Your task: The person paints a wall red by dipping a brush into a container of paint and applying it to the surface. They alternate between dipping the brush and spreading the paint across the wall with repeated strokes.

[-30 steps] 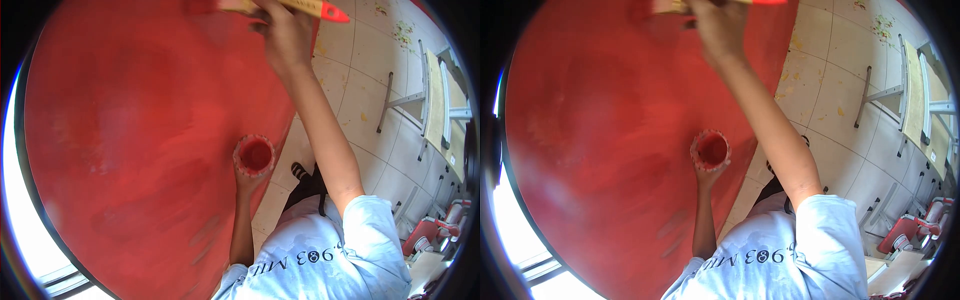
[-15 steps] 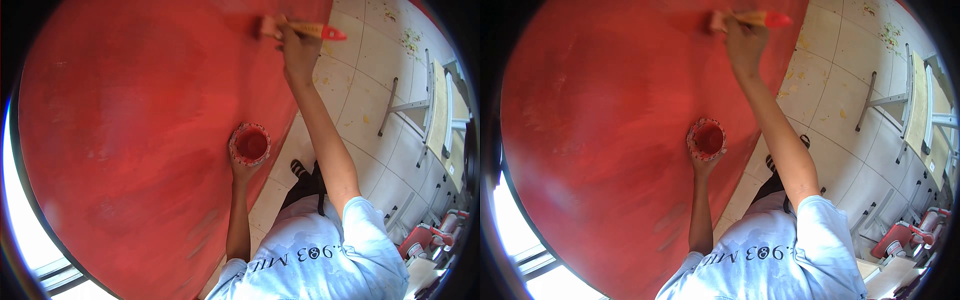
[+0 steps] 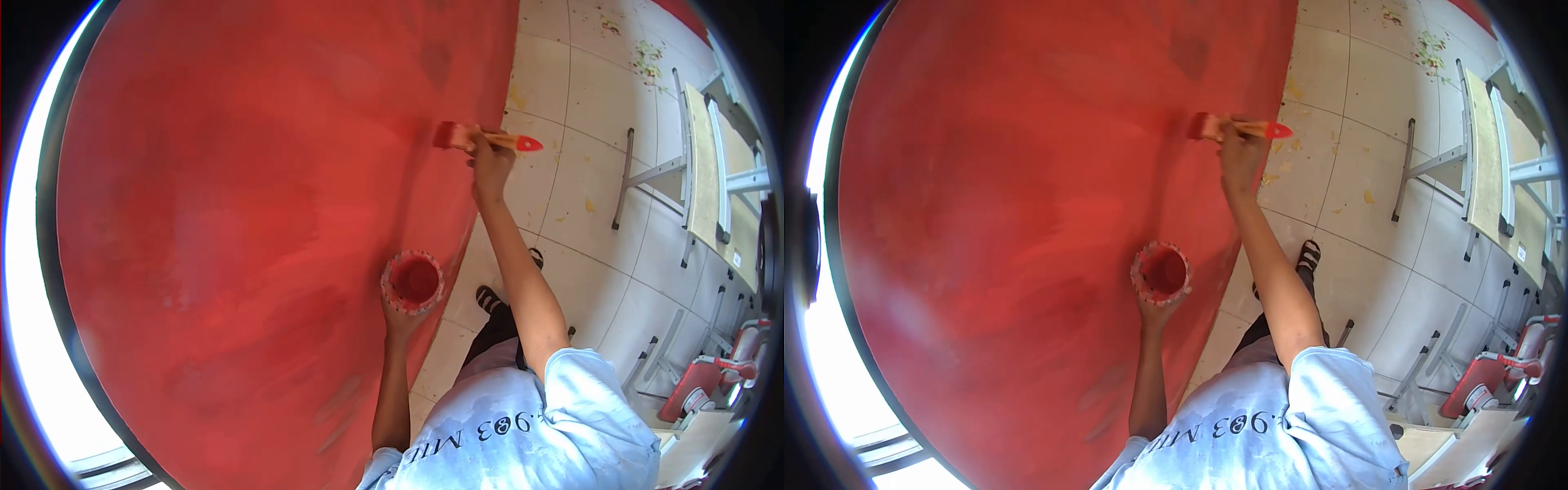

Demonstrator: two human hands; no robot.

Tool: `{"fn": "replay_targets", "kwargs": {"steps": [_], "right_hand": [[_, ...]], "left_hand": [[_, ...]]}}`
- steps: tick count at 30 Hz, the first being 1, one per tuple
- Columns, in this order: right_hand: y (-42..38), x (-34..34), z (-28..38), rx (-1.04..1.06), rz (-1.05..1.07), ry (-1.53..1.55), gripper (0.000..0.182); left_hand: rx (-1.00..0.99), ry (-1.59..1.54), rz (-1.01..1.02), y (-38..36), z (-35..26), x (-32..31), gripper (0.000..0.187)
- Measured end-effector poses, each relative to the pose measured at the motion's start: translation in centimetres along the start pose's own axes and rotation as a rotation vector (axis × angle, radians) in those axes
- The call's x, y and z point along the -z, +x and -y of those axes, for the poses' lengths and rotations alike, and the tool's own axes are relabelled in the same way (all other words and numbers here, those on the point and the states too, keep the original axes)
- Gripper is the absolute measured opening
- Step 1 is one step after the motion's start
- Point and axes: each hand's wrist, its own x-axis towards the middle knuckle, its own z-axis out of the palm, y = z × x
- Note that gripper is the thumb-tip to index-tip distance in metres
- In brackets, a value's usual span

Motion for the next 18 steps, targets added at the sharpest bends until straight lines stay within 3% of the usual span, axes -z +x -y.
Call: {"fn": "replay_targets", "kwargs": {"steps": [4,6,9,13,16,18], "right_hand": [[-2.4,-8.8,8.5,0.314,0.155,0.234,0.018],[-4.0,-10.4,15.6,0.156,0.286,0.444,0.018],[-2.5,-11.2,15.1,0.050,0.216,0.548,0.020],[0.3,-6.3,4.1,-0.020,-0.044,0.248,0.010],[1.2,-3.5,4.3,0.030,-0.045,-0.025,0.016],[1.5,-6.1,6.0,0.197,0.137,0.097,0.014]], "left_hand": [[0.093,-0.087,0.012,-2.4,-0.2,-1.4,0.098],[0.090,0.023,0.012,-3.2,-1.0,-1.5,0.096],[0.005,0.244,0.000,-4.2,-1.2,-1.1,0.094],[0.007,0.232,-0.064,-5.6,-2.3,-1.0,0.092],[0.018,0.263,-0.106,-7.2,-2.9,-0.3,0.093],[0.018,0.293,-0.112,-8.3,-2.5,-0.2,0.094]]}}
